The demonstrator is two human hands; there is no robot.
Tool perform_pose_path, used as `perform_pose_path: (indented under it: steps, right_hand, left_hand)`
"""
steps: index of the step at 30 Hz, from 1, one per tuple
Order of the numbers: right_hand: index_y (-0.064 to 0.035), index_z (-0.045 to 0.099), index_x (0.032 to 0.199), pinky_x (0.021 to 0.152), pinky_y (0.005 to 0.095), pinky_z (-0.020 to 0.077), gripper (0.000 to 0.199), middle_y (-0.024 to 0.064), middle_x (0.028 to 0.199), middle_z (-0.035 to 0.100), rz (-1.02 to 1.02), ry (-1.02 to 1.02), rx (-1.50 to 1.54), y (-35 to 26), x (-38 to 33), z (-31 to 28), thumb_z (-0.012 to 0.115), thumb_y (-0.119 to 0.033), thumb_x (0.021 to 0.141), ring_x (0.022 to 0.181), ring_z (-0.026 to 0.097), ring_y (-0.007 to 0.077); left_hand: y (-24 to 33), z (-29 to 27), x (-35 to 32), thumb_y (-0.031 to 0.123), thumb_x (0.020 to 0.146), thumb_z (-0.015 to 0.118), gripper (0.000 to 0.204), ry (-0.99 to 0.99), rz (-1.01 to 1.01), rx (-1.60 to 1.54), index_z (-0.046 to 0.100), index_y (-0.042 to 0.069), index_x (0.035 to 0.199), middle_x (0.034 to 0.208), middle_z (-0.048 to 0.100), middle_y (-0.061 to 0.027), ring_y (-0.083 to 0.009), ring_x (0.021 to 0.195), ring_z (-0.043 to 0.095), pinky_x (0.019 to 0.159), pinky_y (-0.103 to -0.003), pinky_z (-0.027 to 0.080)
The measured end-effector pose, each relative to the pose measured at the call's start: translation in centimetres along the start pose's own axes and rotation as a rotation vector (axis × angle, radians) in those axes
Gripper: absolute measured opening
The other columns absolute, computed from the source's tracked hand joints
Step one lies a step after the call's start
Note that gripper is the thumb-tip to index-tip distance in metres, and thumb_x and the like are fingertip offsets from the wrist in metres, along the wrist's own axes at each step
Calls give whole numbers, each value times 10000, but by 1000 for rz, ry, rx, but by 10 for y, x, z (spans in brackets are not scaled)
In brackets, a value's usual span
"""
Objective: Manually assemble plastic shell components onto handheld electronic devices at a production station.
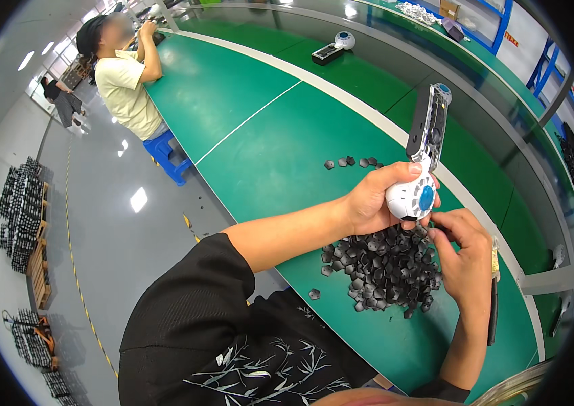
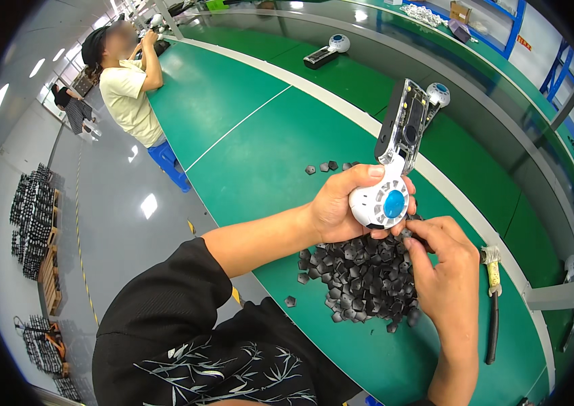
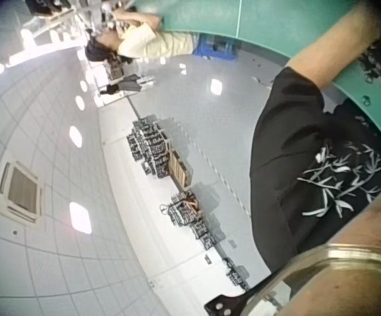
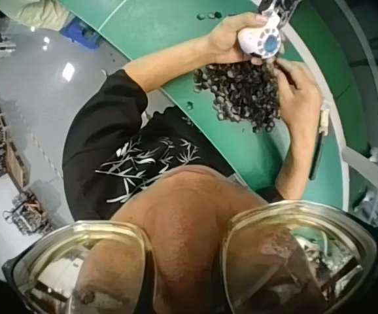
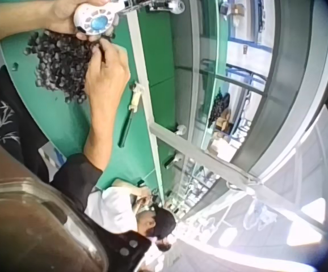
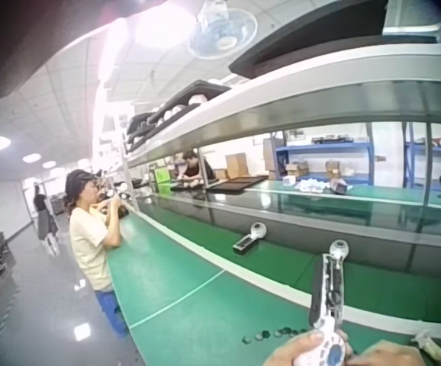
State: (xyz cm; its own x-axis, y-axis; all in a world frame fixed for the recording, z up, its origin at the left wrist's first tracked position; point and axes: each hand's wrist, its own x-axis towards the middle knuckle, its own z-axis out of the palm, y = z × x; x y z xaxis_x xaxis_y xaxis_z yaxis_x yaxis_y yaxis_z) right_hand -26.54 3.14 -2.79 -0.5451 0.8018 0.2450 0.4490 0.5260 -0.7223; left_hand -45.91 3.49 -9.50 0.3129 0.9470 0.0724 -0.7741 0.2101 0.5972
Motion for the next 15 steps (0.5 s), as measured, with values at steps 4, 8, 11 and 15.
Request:
perform_pose_path:
  steps: [4,8,11,15]
  right_hand:
    - [20,704,1040,618,266,465,279,81,879,620,4,34,87,1,1,-1,660,78,771,709,541,157]
    - [39,686,1052,668,239,480,267,82,924,606,91,52,165,-2,-1,-6,644,95,794,784,556,149]
    - [48,680,1033,685,233,492,247,84,951,605,136,98,231,-3,-1,-10,651,102,794,805,558,149]
    - [53,672,1002,709,235,500,216,83,950,606,111,132,311,-4,-1,-16,661,100,792,816,560,151]
  left_hand:
    - [0,0,2,348,925,508,417,-5,8,-4,566,-10,1132,996,643,-184,-259,725,652,470,-282,466]
    - [0,1,2,341,923,510,405,10,16,-5,569,0,1133,996,644,-179,-257,725,653,487,-284,472]
    - [1,6,1,292,926,522,316,25,20,9,561,22,1085,963,646,-153,-223,718,643,505,-276,472]
    - [1,9,0,282,943,524,282,38,33,45,559,30,1066,943,647,-139,-202,717,639,512,-276,475]
